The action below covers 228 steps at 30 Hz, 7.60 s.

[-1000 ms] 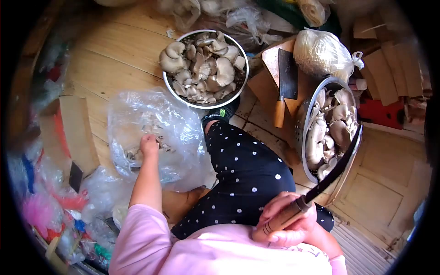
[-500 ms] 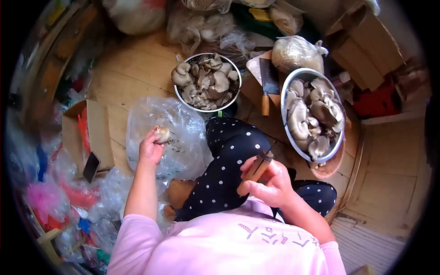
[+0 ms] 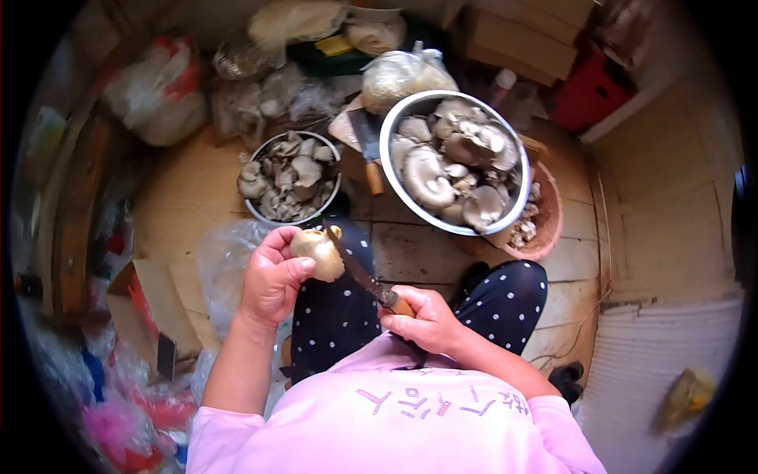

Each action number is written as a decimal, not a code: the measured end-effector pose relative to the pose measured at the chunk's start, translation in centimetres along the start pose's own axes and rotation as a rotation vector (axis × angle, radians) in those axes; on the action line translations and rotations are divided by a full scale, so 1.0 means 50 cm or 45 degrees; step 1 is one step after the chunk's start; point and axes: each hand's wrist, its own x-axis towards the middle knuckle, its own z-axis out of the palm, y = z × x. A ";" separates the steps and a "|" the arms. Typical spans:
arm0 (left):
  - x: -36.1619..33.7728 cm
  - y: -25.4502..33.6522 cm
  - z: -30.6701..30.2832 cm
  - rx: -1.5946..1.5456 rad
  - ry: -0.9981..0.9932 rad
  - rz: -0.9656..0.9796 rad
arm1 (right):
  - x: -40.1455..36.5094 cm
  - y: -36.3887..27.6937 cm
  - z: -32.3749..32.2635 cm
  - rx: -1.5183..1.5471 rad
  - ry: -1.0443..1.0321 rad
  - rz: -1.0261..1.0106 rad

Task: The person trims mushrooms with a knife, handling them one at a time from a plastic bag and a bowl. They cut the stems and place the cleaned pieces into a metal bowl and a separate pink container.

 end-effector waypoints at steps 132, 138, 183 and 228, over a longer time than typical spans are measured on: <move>0.445 -0.389 0.632 0.043 -0.614 -0.647 | -0.192 0.030 -0.498 0.089 1.119 0.083; 0.431 -0.407 0.639 0.164 -0.612 -0.773 | -0.191 0.037 -0.504 0.139 1.138 0.049; 0.522 -0.154 0.477 0.982 -0.258 0.161 | -0.114 0.014 -0.436 -0.050 1.252 -0.139; -0.205 -0.300 -0.557 1.776 0.744 -1.061 | 0.157 -0.080 0.148 -0.685 -0.112 -0.108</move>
